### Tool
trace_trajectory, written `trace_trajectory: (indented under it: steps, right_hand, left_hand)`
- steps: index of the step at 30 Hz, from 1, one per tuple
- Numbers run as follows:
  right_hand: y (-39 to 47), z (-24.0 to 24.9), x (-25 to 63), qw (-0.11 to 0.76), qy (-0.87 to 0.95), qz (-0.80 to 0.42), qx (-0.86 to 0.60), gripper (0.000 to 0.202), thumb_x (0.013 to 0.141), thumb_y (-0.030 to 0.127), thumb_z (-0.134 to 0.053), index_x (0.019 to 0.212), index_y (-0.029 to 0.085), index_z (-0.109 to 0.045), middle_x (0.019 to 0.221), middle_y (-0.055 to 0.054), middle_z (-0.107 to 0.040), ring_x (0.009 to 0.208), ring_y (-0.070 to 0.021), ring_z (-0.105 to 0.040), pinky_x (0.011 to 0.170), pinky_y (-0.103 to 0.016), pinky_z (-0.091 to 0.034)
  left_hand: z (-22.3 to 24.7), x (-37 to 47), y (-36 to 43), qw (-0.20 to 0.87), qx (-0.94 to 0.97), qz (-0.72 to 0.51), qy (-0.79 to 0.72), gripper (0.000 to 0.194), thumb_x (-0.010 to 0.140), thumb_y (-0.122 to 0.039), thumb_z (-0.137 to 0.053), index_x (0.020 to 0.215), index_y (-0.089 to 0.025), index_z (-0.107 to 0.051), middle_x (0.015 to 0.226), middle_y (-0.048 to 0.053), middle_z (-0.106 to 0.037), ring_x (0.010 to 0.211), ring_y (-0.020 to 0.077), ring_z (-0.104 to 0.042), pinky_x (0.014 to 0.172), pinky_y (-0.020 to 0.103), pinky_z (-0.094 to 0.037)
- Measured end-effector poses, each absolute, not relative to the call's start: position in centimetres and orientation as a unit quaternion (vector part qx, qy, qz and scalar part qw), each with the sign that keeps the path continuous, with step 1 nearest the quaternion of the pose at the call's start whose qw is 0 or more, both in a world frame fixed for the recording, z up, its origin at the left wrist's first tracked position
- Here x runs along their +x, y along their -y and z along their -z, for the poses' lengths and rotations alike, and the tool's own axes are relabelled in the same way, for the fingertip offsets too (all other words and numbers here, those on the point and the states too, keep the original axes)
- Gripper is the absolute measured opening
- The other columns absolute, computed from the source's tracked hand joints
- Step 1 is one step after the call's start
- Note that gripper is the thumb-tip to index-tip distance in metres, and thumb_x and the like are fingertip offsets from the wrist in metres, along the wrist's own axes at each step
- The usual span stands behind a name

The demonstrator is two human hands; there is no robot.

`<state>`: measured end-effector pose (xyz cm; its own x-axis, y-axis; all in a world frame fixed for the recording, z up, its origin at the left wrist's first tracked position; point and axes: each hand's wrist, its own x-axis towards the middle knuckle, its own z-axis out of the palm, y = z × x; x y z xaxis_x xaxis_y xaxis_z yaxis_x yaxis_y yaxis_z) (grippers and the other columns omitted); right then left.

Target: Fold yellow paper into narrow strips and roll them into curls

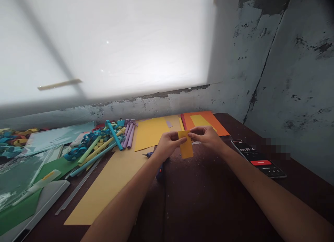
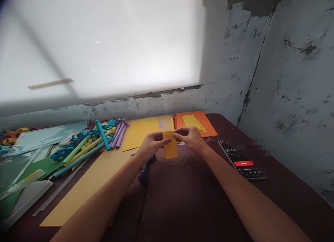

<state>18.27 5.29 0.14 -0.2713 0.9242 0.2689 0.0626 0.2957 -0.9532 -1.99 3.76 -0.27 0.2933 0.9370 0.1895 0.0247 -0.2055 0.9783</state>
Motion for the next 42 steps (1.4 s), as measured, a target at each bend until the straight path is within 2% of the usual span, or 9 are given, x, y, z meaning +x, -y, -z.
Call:
trace_trajectory:
  steps: [7,27,34,42]
  right_hand:
    - [-5.19,-0.19,18.26,0.474,0.653,-0.455,-0.377,0.041,0.072,0.054,-0.084,0.09,0.017,-0.08,0.088,-0.008,-0.079,0.083,-0.0242,-0.074,0.079,-0.038,-0.061]
    - [-5.43,0.08,18.31,0.472,0.654,-0.456,-0.375,0.04,0.072,0.052,-0.083,0.09,0.017,-0.079,0.088,-0.008,-0.079,0.082,-0.0234,-0.074,0.08,-0.039,-0.061]
    - [-5.46,0.05,18.28,0.482,0.648,-0.456,-0.374,0.04,0.068,0.054,-0.085,0.085,0.019,-0.079,0.088,-0.008,-0.079,0.081,-0.0241,-0.073,0.078,-0.039,-0.06]
    - [-5.7,0.36,17.96,0.507,0.634,-0.446,-0.378,0.041,0.065,0.055,-0.087,0.083,0.019,-0.079,0.085,-0.007,-0.079,0.08,-0.0232,-0.072,0.076,-0.037,-0.059]
  left_hand:
    - [0.01,-1.91,-3.6,0.498,0.632,-0.455,-0.381,0.051,0.073,-0.051,-0.085,0.106,-0.013,-0.079,0.104,0.014,-0.079,0.1,0.0305,-0.073,0.082,0.036,-0.058]
    - [0.29,-1.89,-3.79,0.504,0.626,-0.46,-0.376,0.046,0.072,-0.046,-0.086,0.105,-0.015,-0.079,0.109,0.014,-0.079,0.097,0.0279,-0.074,0.083,0.035,-0.057]
    - [0.54,-1.93,-3.88,0.509,0.629,-0.457,-0.369,0.047,0.072,-0.045,-0.086,0.108,-0.016,-0.079,0.11,0.014,-0.078,0.101,0.0295,-0.073,0.089,0.039,-0.057]
    - [0.42,-2.22,-4.07,0.46,0.66,-0.428,-0.412,0.043,0.072,-0.048,-0.086,0.1,-0.016,-0.082,0.102,0.011,-0.08,0.097,0.0296,-0.073,0.086,0.038,-0.056]
